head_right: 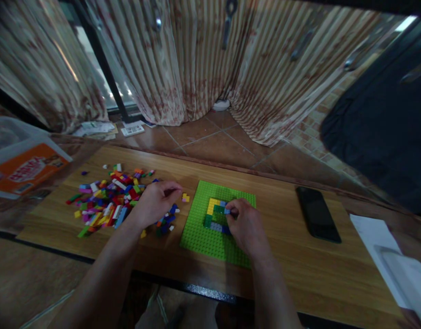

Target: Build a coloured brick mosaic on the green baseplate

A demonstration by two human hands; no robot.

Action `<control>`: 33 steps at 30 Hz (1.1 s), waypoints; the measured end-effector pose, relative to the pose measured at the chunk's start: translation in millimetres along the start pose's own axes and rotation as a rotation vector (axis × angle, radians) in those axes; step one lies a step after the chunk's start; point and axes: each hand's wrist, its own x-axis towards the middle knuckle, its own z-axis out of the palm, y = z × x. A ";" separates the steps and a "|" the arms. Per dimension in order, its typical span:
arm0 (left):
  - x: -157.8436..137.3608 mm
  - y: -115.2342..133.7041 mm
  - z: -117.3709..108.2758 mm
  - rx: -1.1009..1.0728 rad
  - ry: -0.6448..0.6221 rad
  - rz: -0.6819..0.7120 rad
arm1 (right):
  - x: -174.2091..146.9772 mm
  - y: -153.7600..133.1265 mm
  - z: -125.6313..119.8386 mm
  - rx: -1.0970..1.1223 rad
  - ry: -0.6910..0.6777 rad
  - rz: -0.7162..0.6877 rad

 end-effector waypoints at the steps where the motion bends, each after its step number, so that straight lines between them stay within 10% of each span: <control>1: 0.1 0.1 0.0 -0.003 0.002 -0.003 | 0.0 0.0 0.1 -0.005 0.001 0.006; 33: -0.7 3.3 -1.3 0.117 0.006 0.006 | -3.7 1.5 -2.7 0.006 0.002 0.100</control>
